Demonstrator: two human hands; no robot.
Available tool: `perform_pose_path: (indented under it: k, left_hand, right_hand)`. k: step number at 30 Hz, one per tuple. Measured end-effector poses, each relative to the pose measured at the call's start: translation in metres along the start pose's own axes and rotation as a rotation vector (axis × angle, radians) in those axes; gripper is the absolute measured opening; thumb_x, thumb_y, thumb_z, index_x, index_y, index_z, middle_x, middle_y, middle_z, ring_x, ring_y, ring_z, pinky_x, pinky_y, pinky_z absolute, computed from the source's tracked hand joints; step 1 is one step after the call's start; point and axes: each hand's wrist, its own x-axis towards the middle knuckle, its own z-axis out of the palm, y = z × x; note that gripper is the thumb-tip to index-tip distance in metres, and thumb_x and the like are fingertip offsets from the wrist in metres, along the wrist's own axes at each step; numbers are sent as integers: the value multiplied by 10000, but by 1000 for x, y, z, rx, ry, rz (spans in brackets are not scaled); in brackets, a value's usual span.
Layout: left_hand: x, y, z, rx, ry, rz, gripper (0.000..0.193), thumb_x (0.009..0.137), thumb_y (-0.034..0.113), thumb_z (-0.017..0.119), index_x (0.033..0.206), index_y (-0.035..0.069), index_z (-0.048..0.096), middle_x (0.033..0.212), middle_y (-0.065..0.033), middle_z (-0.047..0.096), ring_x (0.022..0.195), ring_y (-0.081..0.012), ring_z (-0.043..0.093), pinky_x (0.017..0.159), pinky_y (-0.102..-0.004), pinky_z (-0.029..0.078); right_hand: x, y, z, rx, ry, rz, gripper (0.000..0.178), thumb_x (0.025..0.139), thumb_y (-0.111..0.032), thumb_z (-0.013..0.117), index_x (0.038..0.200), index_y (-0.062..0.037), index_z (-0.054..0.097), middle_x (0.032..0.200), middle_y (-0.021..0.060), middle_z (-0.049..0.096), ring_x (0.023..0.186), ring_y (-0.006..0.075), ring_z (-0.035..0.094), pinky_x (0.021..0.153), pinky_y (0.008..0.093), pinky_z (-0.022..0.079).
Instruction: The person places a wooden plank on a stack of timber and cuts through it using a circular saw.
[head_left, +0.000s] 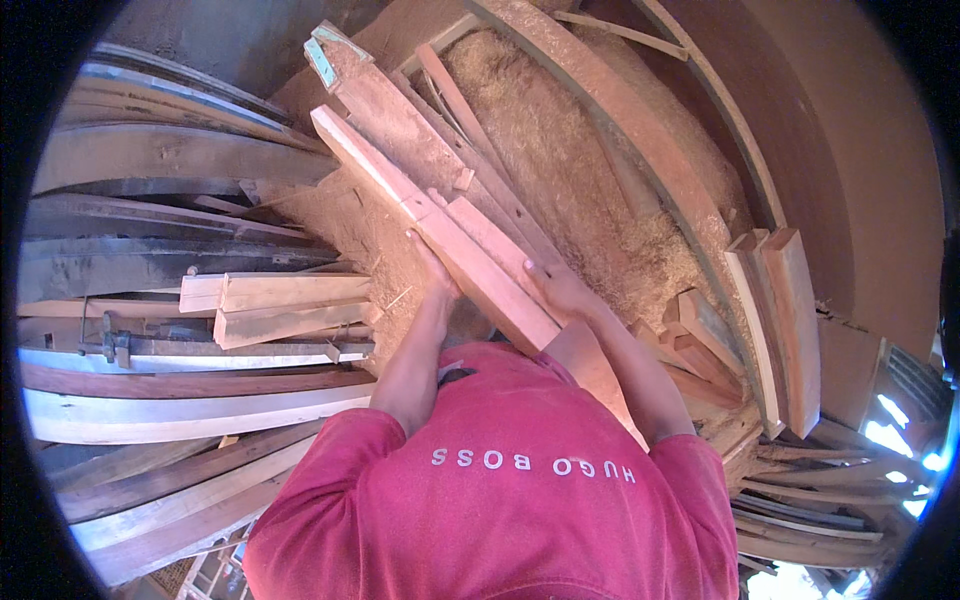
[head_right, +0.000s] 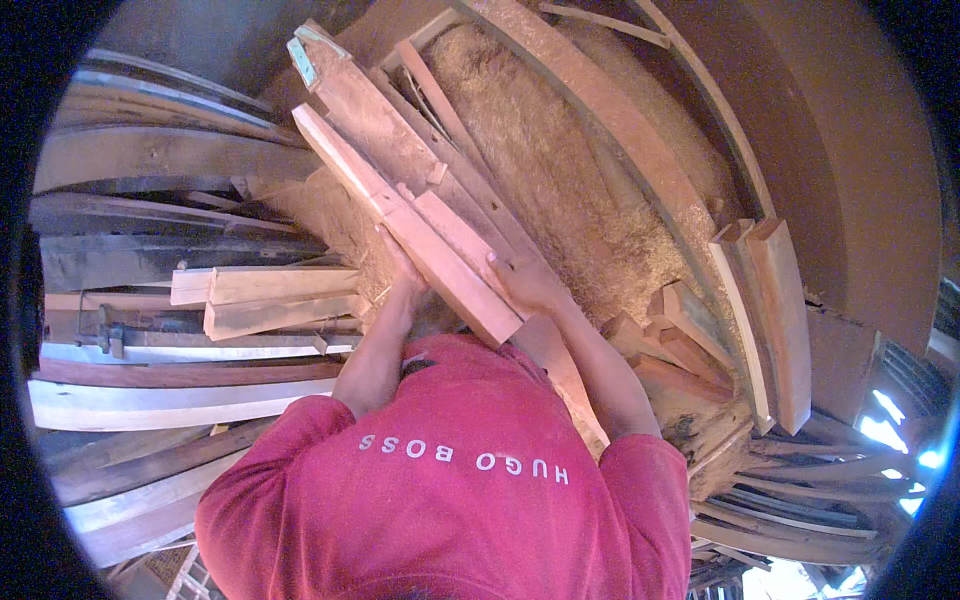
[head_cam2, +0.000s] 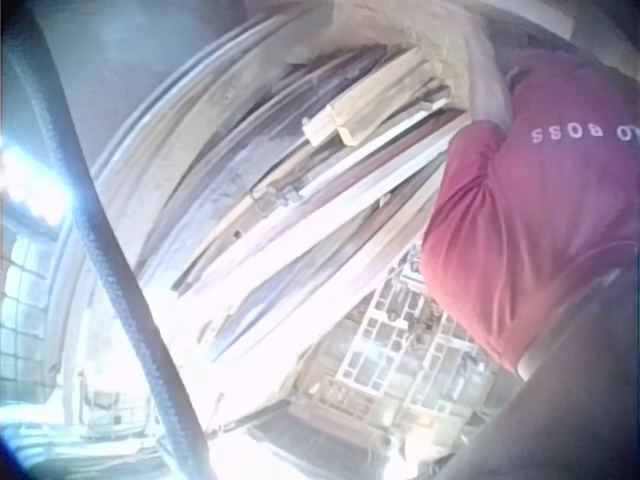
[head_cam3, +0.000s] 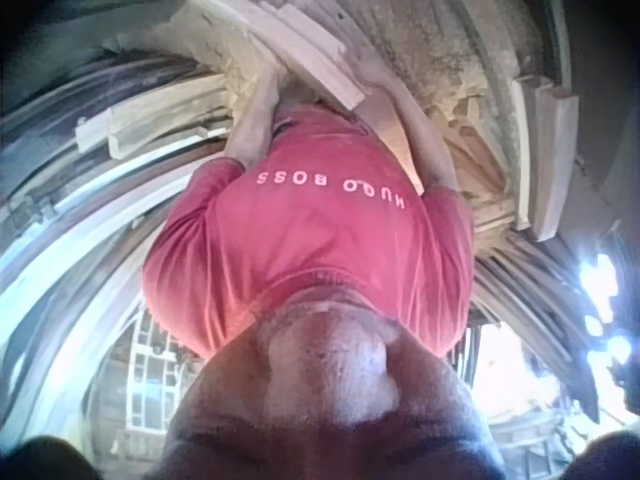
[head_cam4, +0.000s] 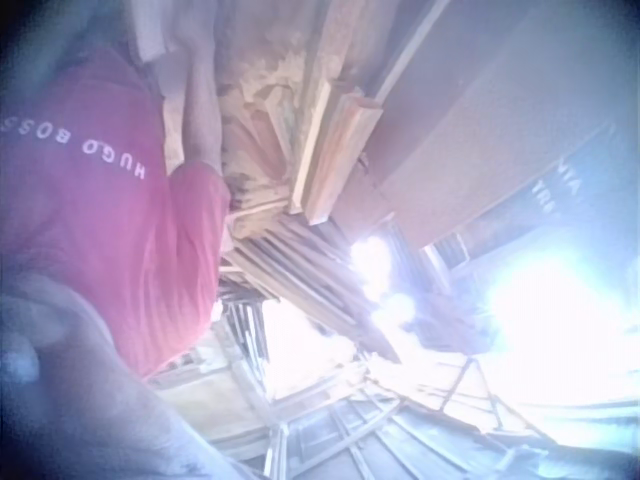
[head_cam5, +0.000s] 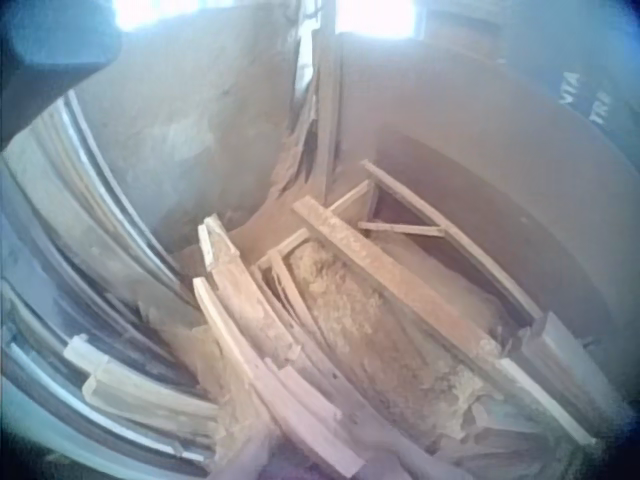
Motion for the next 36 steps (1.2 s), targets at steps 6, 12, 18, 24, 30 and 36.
perform_pose_path:
  k: [6,12,18,24,30,36]
  left_hand:
    - [-6,0,-30,33,111,-71,1072,881,900,150,1601,117,285,1590,-164,389,1434,-382,409,1196,-509,340]
    - [-9,11,-38,75,37,11,1117,849,932,171,1581,102,323,1563,-208,407,1408,-400,435,1172,-504,376]
    - [-29,47,-16,-122,163,-101,959,735,993,359,914,102,664,689,-106,632,664,-326,648,658,-473,589]
    - [-3,43,-63,-64,92,70,1013,814,944,327,1403,140,513,1234,-130,622,1086,-336,629,908,-521,551]
    - [-34,51,-45,67,60,75,920,922,836,300,1550,169,384,1502,-101,476,1360,-328,476,1136,-468,413]
    - [-31,53,-22,316,49,220,912,965,784,307,1576,108,331,1543,-121,442,1392,-317,456,1155,-431,392]
  right_hand:
    - [-52,-93,-24,-290,16,268,692,1064,-541,390,1359,52,591,1225,331,655,1252,420,596,1084,462,427]
    - [-25,-43,-7,503,-204,91,715,1075,-550,343,1548,-16,389,1610,238,346,1490,330,347,1237,409,227]
    - [-40,-9,-2,310,82,-30,635,1093,-465,353,1474,32,456,1548,233,422,1438,337,400,1199,404,273]
    - [-74,28,-17,377,332,257,662,1095,-469,329,1296,101,598,1325,323,608,1304,457,540,1097,460,404]
    - [-140,157,94,417,656,395,694,1091,-502,339,1289,112,595,1239,330,647,1262,373,593,1023,422,442]
    - [-220,159,163,555,710,626,730,1083,-530,327,1138,128,636,1060,336,685,1053,439,662,860,493,484]
